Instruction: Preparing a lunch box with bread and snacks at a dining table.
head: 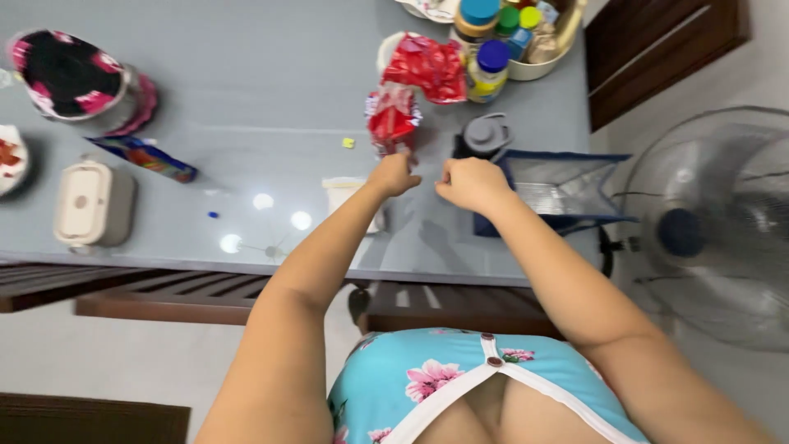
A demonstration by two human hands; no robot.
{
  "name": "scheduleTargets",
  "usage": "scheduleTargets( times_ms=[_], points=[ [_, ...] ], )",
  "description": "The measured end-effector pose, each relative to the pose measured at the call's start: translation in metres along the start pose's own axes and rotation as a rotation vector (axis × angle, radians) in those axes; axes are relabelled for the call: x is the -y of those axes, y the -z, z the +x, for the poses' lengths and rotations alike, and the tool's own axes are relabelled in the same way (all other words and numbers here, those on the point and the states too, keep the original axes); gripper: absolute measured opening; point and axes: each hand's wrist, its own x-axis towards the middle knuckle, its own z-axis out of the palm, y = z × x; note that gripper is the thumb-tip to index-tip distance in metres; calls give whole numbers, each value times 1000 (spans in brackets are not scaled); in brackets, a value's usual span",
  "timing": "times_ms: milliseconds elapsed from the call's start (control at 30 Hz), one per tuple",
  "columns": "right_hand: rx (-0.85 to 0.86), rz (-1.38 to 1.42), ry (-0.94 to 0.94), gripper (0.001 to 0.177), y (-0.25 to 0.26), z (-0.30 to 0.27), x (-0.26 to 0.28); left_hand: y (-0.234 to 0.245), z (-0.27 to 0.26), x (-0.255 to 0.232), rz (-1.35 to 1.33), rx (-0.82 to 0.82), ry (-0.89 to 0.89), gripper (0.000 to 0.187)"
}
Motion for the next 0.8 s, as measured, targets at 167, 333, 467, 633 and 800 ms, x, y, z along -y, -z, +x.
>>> scheduleTargets(
  times_ms=[167,333,467,633,800],
  points=[
    [174,136,17,45,-123,94,-5,37,-50,93,206,26,290,61],
    [86,237,-124,81,-179,158,11,-9,-50,171,232,165,105,72],
    [-213,407,-482,123,-133,167,56,-12,-51,172,166,210,29,66],
    [-434,396,-653,128,-121,213,63,30,-57,140,54,125,62,58],
    [-525,638,-544,45,-191,256,-2,57,-57,109,-185,-102,-9,53]
  ],
)
